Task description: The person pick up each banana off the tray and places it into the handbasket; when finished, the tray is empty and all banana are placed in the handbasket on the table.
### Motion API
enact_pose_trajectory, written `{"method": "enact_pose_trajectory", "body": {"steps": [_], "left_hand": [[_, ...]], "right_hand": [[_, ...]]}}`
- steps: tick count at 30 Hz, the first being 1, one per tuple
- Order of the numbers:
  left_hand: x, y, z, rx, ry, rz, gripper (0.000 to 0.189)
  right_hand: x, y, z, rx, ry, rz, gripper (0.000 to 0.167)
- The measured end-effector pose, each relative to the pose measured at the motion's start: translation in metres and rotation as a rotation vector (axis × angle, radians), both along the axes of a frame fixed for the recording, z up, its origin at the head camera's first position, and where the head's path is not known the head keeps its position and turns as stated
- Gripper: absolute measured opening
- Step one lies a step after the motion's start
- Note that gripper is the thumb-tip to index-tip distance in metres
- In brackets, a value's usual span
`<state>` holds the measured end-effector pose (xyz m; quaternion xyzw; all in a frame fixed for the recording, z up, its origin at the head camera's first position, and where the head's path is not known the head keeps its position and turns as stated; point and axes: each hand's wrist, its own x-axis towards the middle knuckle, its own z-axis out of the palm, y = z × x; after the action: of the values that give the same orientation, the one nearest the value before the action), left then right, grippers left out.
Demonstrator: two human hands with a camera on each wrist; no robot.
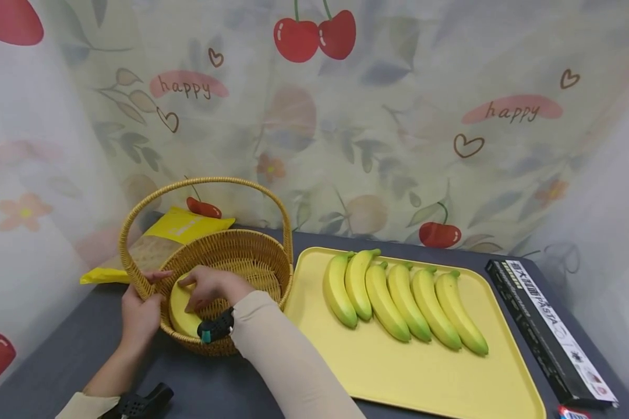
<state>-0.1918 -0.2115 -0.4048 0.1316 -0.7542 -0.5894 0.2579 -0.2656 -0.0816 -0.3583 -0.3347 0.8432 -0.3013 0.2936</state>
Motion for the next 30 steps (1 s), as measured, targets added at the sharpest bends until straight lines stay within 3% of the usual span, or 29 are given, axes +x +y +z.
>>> {"method": "enact_pose_trajectory", "body": {"steps": [4, 15, 21, 30], "left_hand": [[0.0008, 0.0007, 0.0007, -0.001, -0.015, -0.004, 0.042], [0.0, 0.0035, 0.001, 0.0, 0.019, -0.008, 0.041], [-0.0019, 0.0019, -0.0007, 0.014, 0.048, -0.005, 0.041], [-0.0011, 0.0002, -0.0014, 0.014, 0.038, -0.007, 0.041]], "right_hand": [[0.0001, 0.001, -0.003, -0.002, 0.043, -0.032, 0.059], [-0.0016, 0.0012, -0.0064, -0.012, 0.008, -0.139, 0.073], [-0.0014, 0.0016, -0.0051, -0.031, -0.068, -0.125, 0.073], [-0.001, 0.0075, 0.0033, 0.047, 0.04, -0.067, 0.07]]}}
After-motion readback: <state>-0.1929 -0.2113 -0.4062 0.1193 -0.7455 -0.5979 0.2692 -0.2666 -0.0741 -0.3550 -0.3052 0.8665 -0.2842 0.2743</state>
